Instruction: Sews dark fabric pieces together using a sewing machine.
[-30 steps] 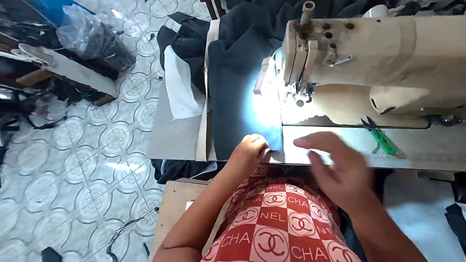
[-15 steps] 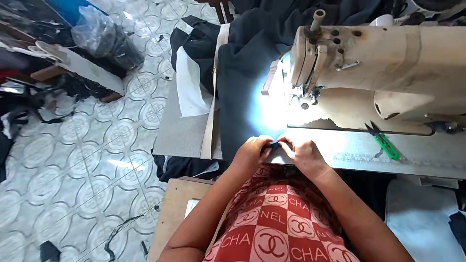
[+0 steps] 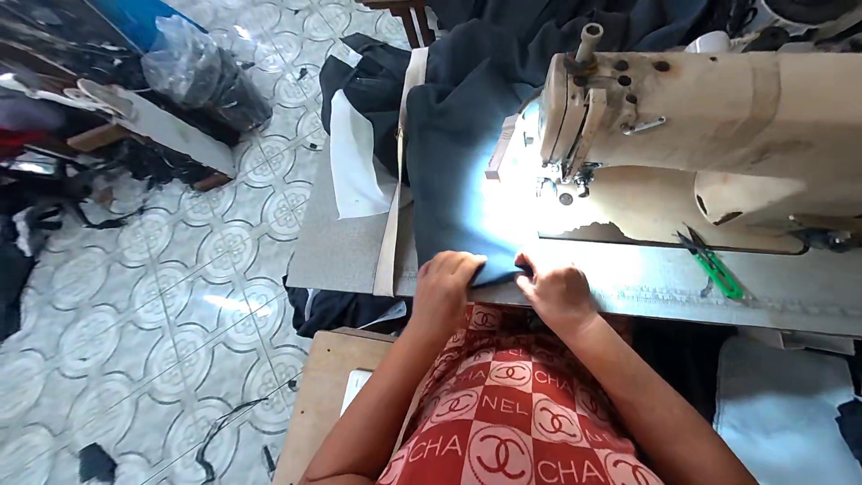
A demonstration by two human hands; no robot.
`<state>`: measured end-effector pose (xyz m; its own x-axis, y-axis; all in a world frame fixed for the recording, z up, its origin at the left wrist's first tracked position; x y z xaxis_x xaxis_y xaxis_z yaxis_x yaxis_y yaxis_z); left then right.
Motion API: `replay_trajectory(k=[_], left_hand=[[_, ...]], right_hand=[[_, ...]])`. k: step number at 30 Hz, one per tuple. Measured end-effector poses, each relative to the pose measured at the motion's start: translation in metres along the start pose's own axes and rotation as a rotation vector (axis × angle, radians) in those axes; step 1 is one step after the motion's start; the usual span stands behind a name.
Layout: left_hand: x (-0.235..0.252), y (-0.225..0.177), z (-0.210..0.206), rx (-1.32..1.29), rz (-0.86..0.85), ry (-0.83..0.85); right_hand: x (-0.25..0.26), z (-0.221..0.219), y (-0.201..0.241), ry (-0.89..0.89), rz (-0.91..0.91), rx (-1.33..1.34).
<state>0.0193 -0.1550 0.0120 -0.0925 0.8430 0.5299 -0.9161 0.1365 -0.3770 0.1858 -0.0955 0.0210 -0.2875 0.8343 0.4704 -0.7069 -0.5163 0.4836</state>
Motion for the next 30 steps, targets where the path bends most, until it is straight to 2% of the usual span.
replay_trajectory(k=[4, 7, 9, 12, 15, 18, 20, 22, 26, 30], left_hand=[[-0.001, 0.022, 0.018, 0.043, 0.109, -0.056], [-0.005, 0.031, 0.017, 0.041, 0.13, -0.09], [-0.009, 0.056, 0.017, 0.054, 0.191, -0.097], [-0.018, 0.083, 0.025, 0.032, 0.187, -0.091], [-0.026, 0.109, 0.041, 0.011, 0.18, -0.073], [-0.03, 0.137, 0.058, 0.01, 0.194, -0.105], [-0.03, 0.147, 0.067, 0.022, 0.228, -0.126], [-0.03, 0.142, 0.073, 0.041, 0.227, -0.161], [-0.029, 0.088, 0.083, 0.077, 0.148, -0.331], [-0.025, 0.044, 0.074, -0.122, 0.181, -0.376]], right_hand=[[0.009, 0.0, 0.0, -0.047, -0.06, -0.034], [0.009, -0.018, 0.001, -0.012, -0.018, -0.098], [0.01, -0.026, 0.005, -0.023, 0.023, -0.117], [0.011, -0.035, 0.022, 0.006, 0.074, -0.109], [0.013, -0.048, 0.044, 0.1, 0.072, -0.017], [0.012, -0.068, 0.069, 0.271, 0.081, 0.064], [0.012, -0.073, 0.082, 0.295, 0.114, 0.086], [0.011, -0.069, 0.081, 0.232, 0.13, 0.073], [0.003, -0.035, 0.044, -0.07, 0.046, -0.034], [-0.001, 0.001, 0.015, -0.104, 0.012, -0.055]])
Point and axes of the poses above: each hand's wrist, its own x-axis towards the middle knuckle, its own z-axis out of the back of the hand, y = z × x, the point moved 6 cm from there along x, towards the middle knuckle, and after that the axes turned 15 degrees about -y, right-handed, at the moved point
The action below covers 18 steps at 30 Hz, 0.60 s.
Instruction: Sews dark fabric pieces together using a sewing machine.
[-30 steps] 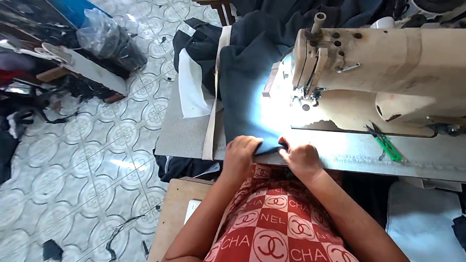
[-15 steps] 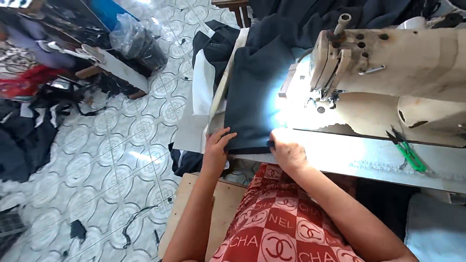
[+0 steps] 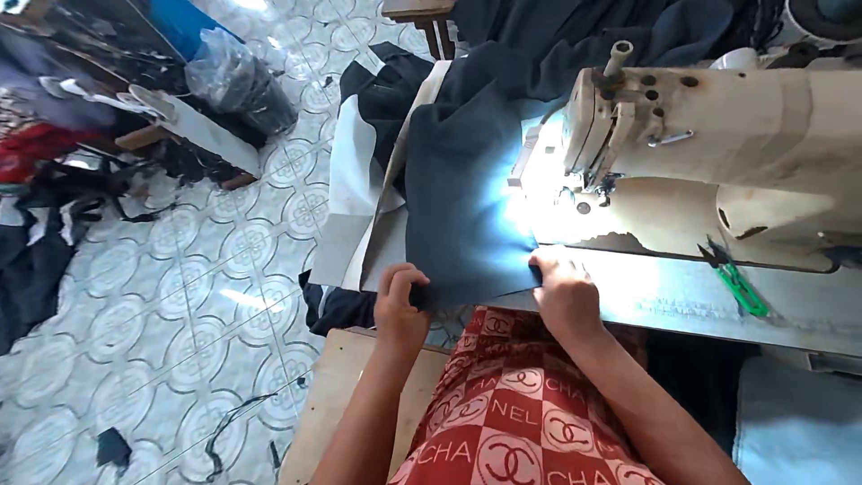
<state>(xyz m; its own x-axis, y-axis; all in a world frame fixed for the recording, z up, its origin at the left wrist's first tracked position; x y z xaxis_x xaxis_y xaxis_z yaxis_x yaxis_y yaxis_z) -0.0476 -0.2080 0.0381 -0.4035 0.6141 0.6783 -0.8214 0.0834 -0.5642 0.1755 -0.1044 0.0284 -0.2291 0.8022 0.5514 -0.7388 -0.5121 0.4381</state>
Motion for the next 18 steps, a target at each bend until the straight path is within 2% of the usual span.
replay_trajectory(k=[2, 4, 6, 7, 9, 14, 16, 18], left_hand=[[-0.002, -0.005, -0.011, -0.163, 0.075, -0.007], [-0.004, -0.007, -0.021, -0.269, 0.142, 0.017], [-0.006, -0.01, -0.029, -0.235, 0.149, 0.063], [-0.008, -0.011, -0.033, -0.183, 0.135, 0.108], [-0.012, -0.015, -0.042, -0.09, 0.096, 0.211], [-0.02, -0.017, -0.054, -0.09, 0.198, 0.283], [-0.02, -0.009, -0.054, -0.285, 0.322, 0.323], [-0.024, -0.003, -0.056, -0.72, 0.564, 0.425]], right_hand=[[0.004, 0.01, -0.01, 0.089, -0.034, 0.137], [0.007, 0.017, -0.018, 0.311, -0.117, 0.401], [0.009, 0.021, -0.024, 0.542, -0.268, 0.809], [0.009, 0.022, -0.027, 0.596, -0.369, 1.037], [0.008, 0.021, -0.029, 0.627, -0.553, 1.376], [0.005, 0.005, -0.009, 0.506, -0.884, 1.779], [0.002, -0.005, -0.009, 0.511, -0.962, 1.835], [0.0, -0.01, -0.016, 0.554, -0.981, 1.773]])
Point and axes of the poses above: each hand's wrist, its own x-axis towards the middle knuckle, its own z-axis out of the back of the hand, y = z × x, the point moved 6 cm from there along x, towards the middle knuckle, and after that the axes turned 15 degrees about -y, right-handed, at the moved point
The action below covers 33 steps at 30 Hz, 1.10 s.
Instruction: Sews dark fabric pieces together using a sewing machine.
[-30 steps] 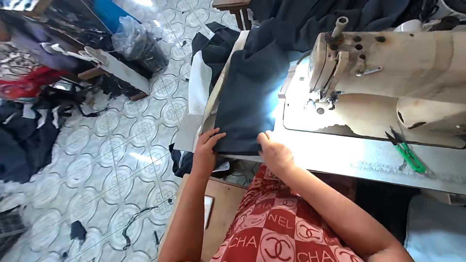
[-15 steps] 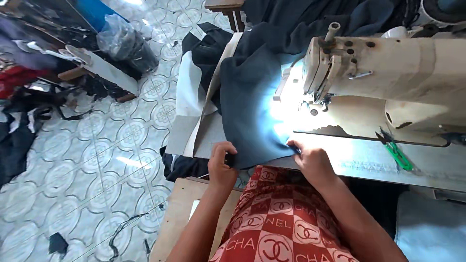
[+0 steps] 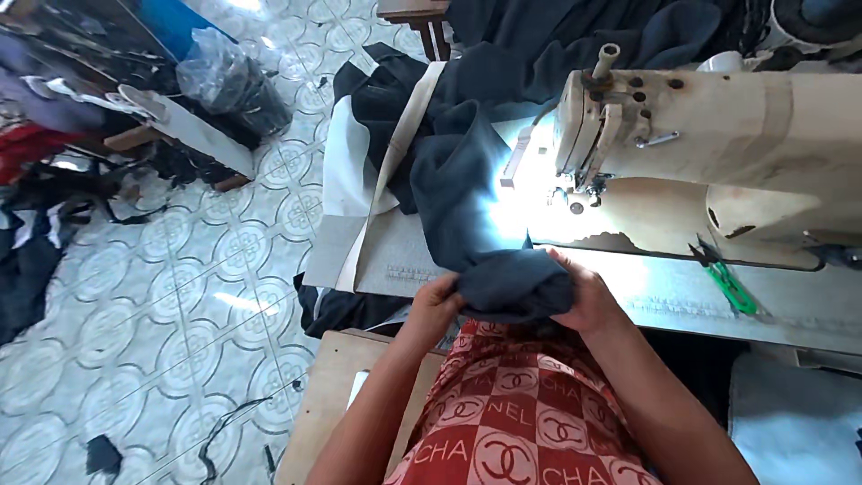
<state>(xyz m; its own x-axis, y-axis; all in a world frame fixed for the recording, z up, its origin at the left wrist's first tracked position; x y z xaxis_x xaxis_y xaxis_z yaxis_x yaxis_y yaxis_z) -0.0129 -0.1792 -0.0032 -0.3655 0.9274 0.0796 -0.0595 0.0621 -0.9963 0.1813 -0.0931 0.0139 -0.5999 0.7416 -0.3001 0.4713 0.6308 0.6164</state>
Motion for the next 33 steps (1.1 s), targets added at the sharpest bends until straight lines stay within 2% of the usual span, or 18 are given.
replay_trajectory(k=[3, 5, 10, 12, 14, 17, 20, 23, 25, 26, 29, 33], left_hand=[[-0.01, 0.0, -0.007, -0.681, 0.229, 0.266], [-0.016, 0.001, -0.013, -0.928, 0.314, 0.299], [-0.023, 0.016, -0.026, -1.155, 0.49, 0.204], [-0.022, 0.017, -0.025, -1.236, 0.543, 0.163], [-0.02, 0.013, -0.023, -1.286, 0.516, 0.186], [-0.018, 0.002, -0.024, -1.328, 0.517, 0.187], [-0.018, -0.008, -0.027, -1.29, 0.487, 0.246], [-0.019, -0.014, -0.029, -1.089, 0.439, 0.261], [-0.022, -0.018, -0.029, -0.938, 0.419, 0.288], [-0.023, -0.018, -0.026, -0.862, 0.42, 0.287], [-0.024, -0.011, -0.011, -0.552, 0.359, 0.224], [-0.027, -0.02, -0.007, -0.167, 0.187, 0.214]], right_hand=[[-0.001, 0.016, -0.007, -0.052, -0.116, -0.027], [-0.002, 0.019, -0.015, -0.041, -0.169, 0.002], [0.004, 0.026, -0.023, -0.178, -0.053, 0.051], [-0.002, 0.027, -0.019, -0.083, 0.049, -0.017], [-0.01, 0.023, -0.011, -0.002, 0.165, -0.126], [-0.019, 0.016, -0.006, -0.027, 0.253, -0.333], [-0.019, 0.011, -0.004, -0.153, 0.302, -0.604], [-0.017, 0.012, -0.002, -0.362, 0.414, -0.914], [-0.018, 0.018, 0.002, -0.466, 0.523, -1.019], [-0.02, 0.022, 0.007, -0.507, 0.579, -0.989], [-0.029, 0.03, 0.025, -0.63, 0.583, -0.775], [-0.038, 0.022, 0.03, -0.658, 0.605, -0.772]])
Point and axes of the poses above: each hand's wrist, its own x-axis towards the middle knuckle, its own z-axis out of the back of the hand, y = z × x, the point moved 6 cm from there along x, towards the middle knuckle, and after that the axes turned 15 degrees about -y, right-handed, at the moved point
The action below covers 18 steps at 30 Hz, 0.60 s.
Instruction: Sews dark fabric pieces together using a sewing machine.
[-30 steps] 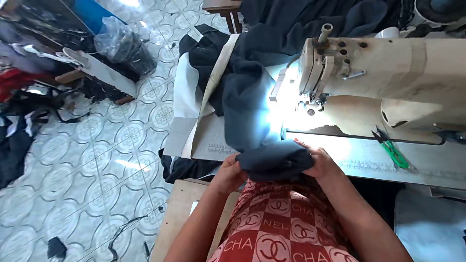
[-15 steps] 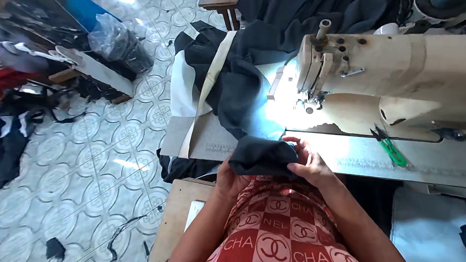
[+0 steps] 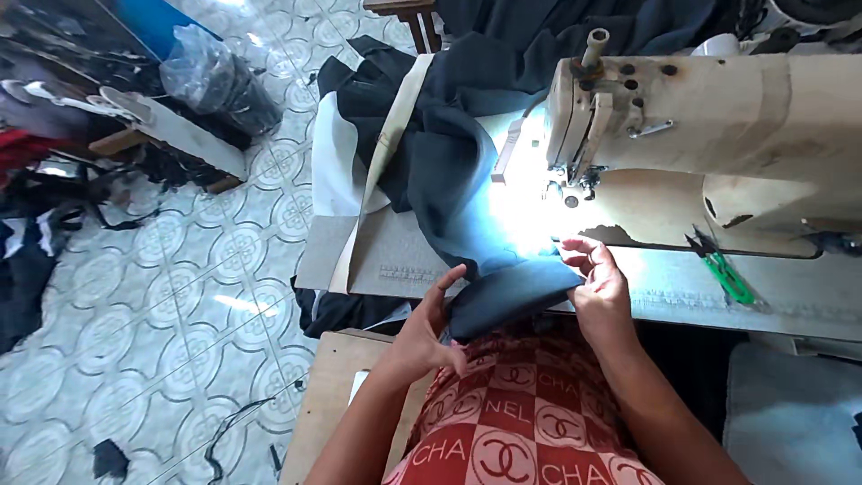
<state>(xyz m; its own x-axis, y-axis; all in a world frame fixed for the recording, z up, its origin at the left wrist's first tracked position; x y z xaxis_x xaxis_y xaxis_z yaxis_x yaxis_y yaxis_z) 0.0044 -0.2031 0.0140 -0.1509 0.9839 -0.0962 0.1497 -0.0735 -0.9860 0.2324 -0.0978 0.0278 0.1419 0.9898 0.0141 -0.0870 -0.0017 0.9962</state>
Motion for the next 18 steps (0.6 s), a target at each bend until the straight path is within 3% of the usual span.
replay_trajectory(k=[3, 5, 11, 15, 18], left_hand=[[-0.002, -0.006, -0.006, 0.336, -0.129, -0.113], [-0.001, -0.006, -0.009, 0.419, -0.186, -0.181], [0.001, -0.005, -0.009, 0.262, -0.167, -0.411], [-0.003, -0.015, -0.005, 0.63, -0.522, -0.503], [-0.011, -0.023, -0.015, 0.673, -0.787, -0.383]], right_hand=[[-0.002, 0.0, 0.0, -0.003, 0.015, 0.001], [-0.003, 0.001, 0.001, 0.0, 0.033, -0.006], [-0.008, 0.009, 0.003, -0.038, 0.238, -0.112], [-0.008, 0.012, 0.002, -0.07, 0.37, -0.273], [-0.006, 0.012, 0.002, -0.079, 0.433, -0.354]])
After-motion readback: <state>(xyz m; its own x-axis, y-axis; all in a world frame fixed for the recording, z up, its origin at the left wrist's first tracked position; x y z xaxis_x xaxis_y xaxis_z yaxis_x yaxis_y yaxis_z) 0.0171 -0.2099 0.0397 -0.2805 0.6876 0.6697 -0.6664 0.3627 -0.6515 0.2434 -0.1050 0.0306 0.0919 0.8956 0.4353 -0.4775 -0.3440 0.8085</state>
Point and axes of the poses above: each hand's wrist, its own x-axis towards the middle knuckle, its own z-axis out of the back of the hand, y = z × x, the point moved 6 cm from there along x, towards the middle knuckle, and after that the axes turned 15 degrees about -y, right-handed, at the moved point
